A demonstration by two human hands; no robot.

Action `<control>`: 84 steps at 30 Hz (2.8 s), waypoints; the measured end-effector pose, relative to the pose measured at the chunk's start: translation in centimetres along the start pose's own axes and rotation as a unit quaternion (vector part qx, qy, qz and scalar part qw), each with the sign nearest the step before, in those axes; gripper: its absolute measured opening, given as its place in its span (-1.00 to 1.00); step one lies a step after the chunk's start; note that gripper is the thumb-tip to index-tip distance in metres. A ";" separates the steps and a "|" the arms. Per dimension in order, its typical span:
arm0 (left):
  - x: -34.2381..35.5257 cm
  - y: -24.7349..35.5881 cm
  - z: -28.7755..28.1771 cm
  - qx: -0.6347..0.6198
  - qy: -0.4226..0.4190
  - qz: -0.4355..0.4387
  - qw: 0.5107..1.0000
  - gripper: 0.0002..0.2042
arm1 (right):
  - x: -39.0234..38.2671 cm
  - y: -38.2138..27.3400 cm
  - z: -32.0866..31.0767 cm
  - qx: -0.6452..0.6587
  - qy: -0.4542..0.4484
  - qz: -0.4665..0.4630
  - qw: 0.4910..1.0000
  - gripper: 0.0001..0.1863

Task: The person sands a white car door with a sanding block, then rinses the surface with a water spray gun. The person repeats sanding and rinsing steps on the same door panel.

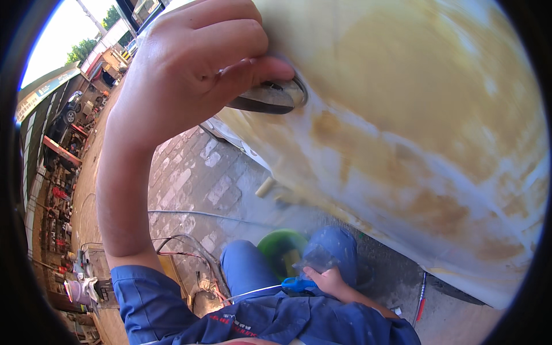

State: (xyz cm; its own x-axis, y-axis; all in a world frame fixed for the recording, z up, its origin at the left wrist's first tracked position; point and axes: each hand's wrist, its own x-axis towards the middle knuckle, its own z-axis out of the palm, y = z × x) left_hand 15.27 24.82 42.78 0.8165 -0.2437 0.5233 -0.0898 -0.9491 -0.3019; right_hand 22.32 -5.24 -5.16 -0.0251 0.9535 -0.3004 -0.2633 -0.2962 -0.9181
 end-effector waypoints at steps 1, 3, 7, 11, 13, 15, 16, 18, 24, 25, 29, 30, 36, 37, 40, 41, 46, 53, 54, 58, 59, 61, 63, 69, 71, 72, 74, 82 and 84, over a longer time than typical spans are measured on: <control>-0.2 0.1 -0.2 -0.014 0.009 -0.016 1.000 -0.79 | 0.0 0.0 0.0 -0.014 0.005 -0.005 1.000 -0.86; -0.8 0.1 -0.9 0.040 -0.018 -0.048 0.998 -0.84 | -0.1 -0.1 0.0 -0.010 0.011 -0.032 0.999 -0.87; -3.8 1.6 0.2 0.129 0.108 -0.076 0.983 -0.80 | -0.3 0.0 0.2 -0.007 0.061 -0.036 0.997 -0.86; -11.4 13.6 7.6 -0.040 0.231 -0.149 0.961 -0.70 | -0.4 0.0 0.1 0.031 0.105 -0.058 0.992 -0.84; -15.0 20.9 12.9 -0.196 0.112 -0.275 0.935 -0.67 | -0.4 0.1 -0.3 0.055 0.125 -0.059 0.989 -0.84; -18.2 27.8 16.9 -0.299 -0.050 -0.448 0.841 -0.59 | -0.4 0.4 -0.7 0.089 0.124 -0.062 0.986 -0.84; -20.0 29.8 18.3 -0.299 -0.132 -0.454 0.829 -0.50 | -0.5 0.7 -0.8 0.063 0.154 -0.061 0.984 -0.84; -22.6 33.4 19.9 -0.349 -0.240 -0.481 0.767 -0.49 | -0.8 1.2 -0.5 0.047 0.197 -0.063 0.977 -0.84; -26.3 37.3 21.6 -0.396 -0.279 -0.460 0.744 -0.64 | -2.6 -4.3 1.0 -0.116 0.164 -0.233 0.951 -0.84; -26.7 37.3 21.7 -0.396 -0.267 -0.459 0.749 -0.65 | -2.3 -7.4 0.2 -0.214 0.144 -0.344 0.903 -0.82; -27.4 37.3 21.5 -0.398 -0.256 -0.457 0.753 -0.67 | -1.3 -24.1 -1.4 -0.324 0.179 -0.534 0.760 -0.80; -27.4 37.3 21.5 -0.395 -0.253 -0.455 0.757 -0.67 | -0.7 -28.2 -0.8 -0.278 0.207 -0.555 0.757 -0.82; -27.5 36.9 20.9 -0.411 -0.212 -0.466 0.755 -0.68 | 2.1 -44.9 3.1 -0.407 0.299 -0.476 0.720 -0.84; -27.6 36.8 20.8 -0.415 -0.212 -0.466 0.752 -0.68 | 2.2 -45.2 3.5 -0.425 0.291 -0.481 0.709 -0.84; -27.9 36.8 20.7 -0.425 -0.196 -0.466 0.751 -0.68 | 2.7 -45.5 3.4 -0.474 0.264 -0.498 0.676 -0.85; -28.0 36.7 20.7 -0.430 -0.194 -0.465 0.749 -0.68 | 2.7 -45.4 3.2 -0.478 0.263 -0.502 0.671 -0.85; -28.2 36.6 20.5 -0.438 -0.195 -0.466 0.743 -0.67 | 2.8 -45.0 2.7 -0.497 0.284 -0.503 0.648 -0.87; -28.2 36.6 20.5 -0.433 -0.191 -0.466 0.747 -0.69 | 3.8 -43.8 3.7 -0.495 0.289 -0.568 0.591 -0.88; -28.2 36.6 20.5 -0.431 -0.190 -0.466 0.749 -0.69 | 3.9 -43.7 3.8 -0.484 0.294 -0.566 0.600 -0.88; -28.3 36.6 20.7 -0.433 -0.188 -0.466 0.748 -0.68 | 4.1 -43.6 4.2 -0.457 0.321 -0.554 0.617 -0.87; -28.3 36.6 20.8 -0.433 -0.190 -0.466 0.748 -0.68 | 4.1 -43.6 4.2 -0.455 0.329 -0.551 0.617 -0.87; -28.4 36.5 20.8 -0.435 -0.191 -0.466 0.747 -0.68 | 4.1 -43.7 4.2 -0.467 0.323 -0.557 0.606 -0.88; -28.4 36.5 20.8 -0.438 -0.186 -0.469 0.744 -0.68 | 4.2 -43.7 4.2 -0.473 0.316 -0.560 0.603 -0.88; -28.3 36.4 20.7 -0.440 -0.190 -0.469 0.742 -0.68 | 4.3 -43.6 4.1 -0.463 0.323 -0.560 0.607 -0.88; -28.3 36.4 20.7 -0.441 -0.194 -0.471 0.739 -0.68 | 4.3 -43.5 4.1 -0.459 0.315 -0.563 0.610 -0.88; -28.3 36.4 20.7 -0.442 -0.193 -0.473 0.737 -0.68 | 4.3 -43.5 4.1 -0.467 0.323 -0.560 0.603 -0.88; -28.4 36.4 20.7 -0.440 -0.190 -0.472 0.740 -0.67 | 4.3 -43.4 4.0 -0.484 0.338 -0.553 0.588 -0.89; -28.5 36.5 20.9 -0.439 -0.189 -0.472 0.741 -0.67 | 4.6 -43.3 3.7 -0.461 0.302 -0.578 0.602 -0.90; -28.5 36.5 20.9 -0.442 -0.181 -0.471 0.742 -0.66 | 4.6 -43.3 3.7 -0.461 0.306 -0.579 0.599 -0.91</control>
State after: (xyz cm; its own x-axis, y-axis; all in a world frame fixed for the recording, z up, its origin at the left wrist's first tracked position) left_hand 0.63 1.27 0.17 0.8397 0.5283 -0.1258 0.4091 -0.4631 0.7862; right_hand 30.07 12.19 34.11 0.0919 0.4334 0.8965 0.8885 0.3709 -0.2703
